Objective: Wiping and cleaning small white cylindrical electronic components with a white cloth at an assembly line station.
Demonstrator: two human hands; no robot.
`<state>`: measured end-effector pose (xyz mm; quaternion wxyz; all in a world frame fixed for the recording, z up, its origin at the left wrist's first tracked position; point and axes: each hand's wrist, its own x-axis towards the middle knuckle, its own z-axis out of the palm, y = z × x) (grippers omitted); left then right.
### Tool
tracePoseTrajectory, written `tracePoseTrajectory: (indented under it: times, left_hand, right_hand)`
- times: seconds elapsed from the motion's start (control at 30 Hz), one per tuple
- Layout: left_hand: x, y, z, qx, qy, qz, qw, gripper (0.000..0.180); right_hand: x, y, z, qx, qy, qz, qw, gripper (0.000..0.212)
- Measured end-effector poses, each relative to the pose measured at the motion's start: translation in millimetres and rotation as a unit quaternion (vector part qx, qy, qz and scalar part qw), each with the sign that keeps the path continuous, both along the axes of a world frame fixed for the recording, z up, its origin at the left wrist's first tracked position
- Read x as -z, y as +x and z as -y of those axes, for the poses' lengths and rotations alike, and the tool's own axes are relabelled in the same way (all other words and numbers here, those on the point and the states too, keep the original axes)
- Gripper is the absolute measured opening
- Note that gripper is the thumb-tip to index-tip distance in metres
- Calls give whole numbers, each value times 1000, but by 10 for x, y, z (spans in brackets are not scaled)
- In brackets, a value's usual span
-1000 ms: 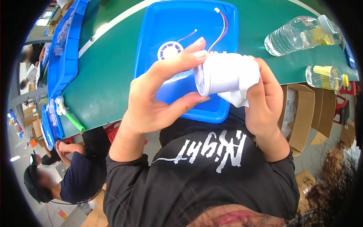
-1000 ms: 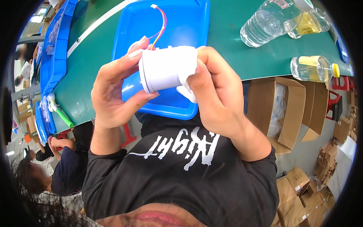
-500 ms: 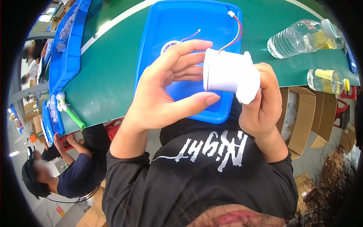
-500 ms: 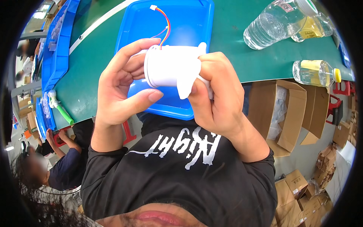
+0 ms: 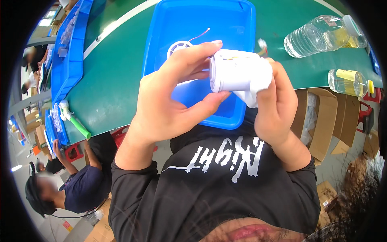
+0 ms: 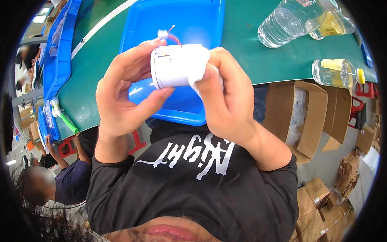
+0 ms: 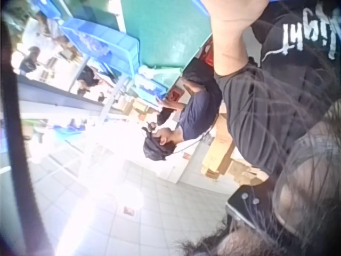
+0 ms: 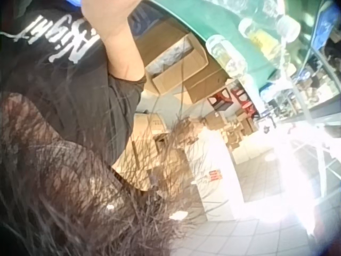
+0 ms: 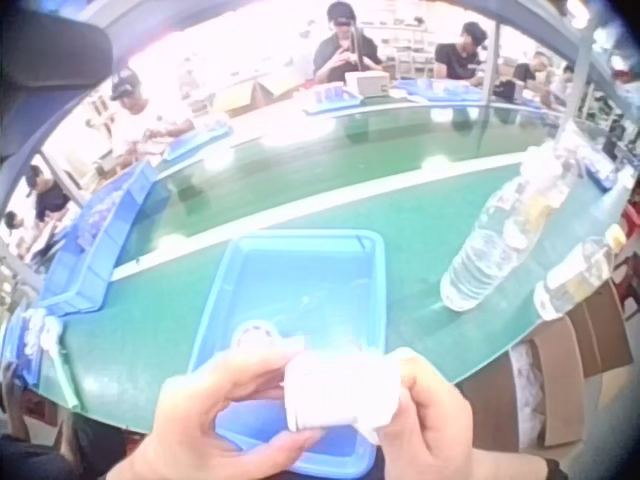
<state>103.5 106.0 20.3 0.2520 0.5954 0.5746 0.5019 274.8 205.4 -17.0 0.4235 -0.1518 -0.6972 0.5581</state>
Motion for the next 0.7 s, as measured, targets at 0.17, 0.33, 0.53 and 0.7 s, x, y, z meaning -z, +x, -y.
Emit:
tracePoseTrajectory:
  times: [0.17, 0.33, 0.53, 0.7]
  left_hand:
    - [48, -101, -20, 17, 71, -177, 981, 55]
    - [146, -146, -23, 13, 113, -127, 985, 49]
    - [162, -156, 26, 23, 124, -45, 991, 79]
    - [176, -140, 56, 19, 82, -73, 994, 86]
  right_hand:
    - [-76, -105, -169, -96, -411, 10, 907, 34]
    - [87, 14, -355, -174, -530, -152, 816, 61]
    - [-39, 114, -528, -32, -392, -210, 895, 70]
    - [-45, 24, -342, -10, 242, 8, 970, 51]
